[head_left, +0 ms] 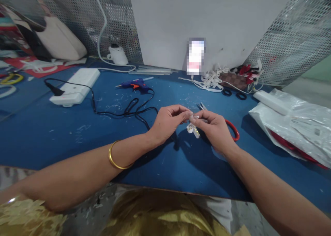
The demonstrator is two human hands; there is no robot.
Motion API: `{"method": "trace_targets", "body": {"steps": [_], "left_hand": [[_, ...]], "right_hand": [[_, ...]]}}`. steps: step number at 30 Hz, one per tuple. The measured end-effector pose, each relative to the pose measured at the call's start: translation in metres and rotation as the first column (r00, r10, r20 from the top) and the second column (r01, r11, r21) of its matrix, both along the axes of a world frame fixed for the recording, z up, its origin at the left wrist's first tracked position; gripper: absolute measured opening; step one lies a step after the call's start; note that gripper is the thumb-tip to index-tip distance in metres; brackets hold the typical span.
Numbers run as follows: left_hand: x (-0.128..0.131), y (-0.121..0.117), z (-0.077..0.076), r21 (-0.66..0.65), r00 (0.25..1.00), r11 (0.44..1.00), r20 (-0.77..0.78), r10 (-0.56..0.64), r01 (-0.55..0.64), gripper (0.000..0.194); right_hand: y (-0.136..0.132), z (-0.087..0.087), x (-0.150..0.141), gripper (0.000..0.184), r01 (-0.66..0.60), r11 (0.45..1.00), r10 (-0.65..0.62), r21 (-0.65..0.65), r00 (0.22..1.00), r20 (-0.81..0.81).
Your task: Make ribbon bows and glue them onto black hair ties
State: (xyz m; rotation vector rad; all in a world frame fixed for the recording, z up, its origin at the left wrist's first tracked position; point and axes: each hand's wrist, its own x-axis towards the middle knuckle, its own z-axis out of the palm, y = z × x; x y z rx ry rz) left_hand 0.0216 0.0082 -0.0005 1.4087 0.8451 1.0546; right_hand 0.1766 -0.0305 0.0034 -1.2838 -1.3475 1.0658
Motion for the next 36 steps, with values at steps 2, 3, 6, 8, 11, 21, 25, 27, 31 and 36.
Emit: {"method": "trace_targets", "body": {"steps": [2,3,6,8,11,21,25,27,31,36], "left_hand": [[0.0,0.0,0.001,-0.01,1.0,1.0,0.015,0.007,-0.007,0.021],[0.0,0.0,0.001,-0.004,1.0,1.0,0.017,0.007,-0.007,0.021],[-0.001,-0.002,0.002,0.049,0.999,0.998,-0.024,-0.033,0.035,0.02],[-0.001,-0.003,0.002,0.074,0.995,0.994,-0.064,-0.078,0.083,0.02],[-0.001,-0.005,0.003,0.087,0.986,0.988,-0.121,-0.114,0.125,0.019],[0.0,0.002,-0.004,-0.241,0.993,0.966,0.098,-0.067,0.089,0.023],[0.001,0.002,-0.007,-0.327,0.985,0.938,0.159,-0.065,0.115,0.025],[0.002,0.0,-0.006,-0.362,0.981,0.924,0.185,-0.058,0.123,0.023],[0.002,-0.001,-0.005,-0.387,0.976,0.913,0.214,-0.046,0.128,0.022],[0.001,-0.002,-0.004,-0.243,0.99,0.966,0.131,-0.054,0.085,0.024]], "right_hand": [[0.001,-0.002,0.002,0.022,0.048,0.999,-0.048,-0.003,0.997,-0.054],[0.002,-0.003,0.003,0.022,0.071,0.997,-0.071,-0.007,0.993,-0.093],[0.004,-0.004,0.006,0.023,0.122,0.992,-0.124,-0.025,0.974,-0.191],[0.004,-0.004,0.007,0.025,0.135,0.99,-0.141,-0.044,0.963,-0.229],[0.005,-0.004,0.006,0.027,0.126,0.989,-0.141,-0.072,0.957,-0.255],[0.001,0.002,0.006,0.012,0.236,0.856,-0.319,0.459,0.941,0.112],[-0.004,0.006,0.004,0.005,0.02,0.823,-0.253,0.568,0.908,0.334],[-0.003,0.003,0.003,0.008,0.0,0.83,-0.25,0.558,0.894,0.371],[0.0,-0.002,0.003,0.008,0.049,0.845,-0.272,0.532,0.896,0.35],[-0.001,0.001,0.0,0.009,0.101,0.853,-0.282,0.511,0.915,0.288]]}}
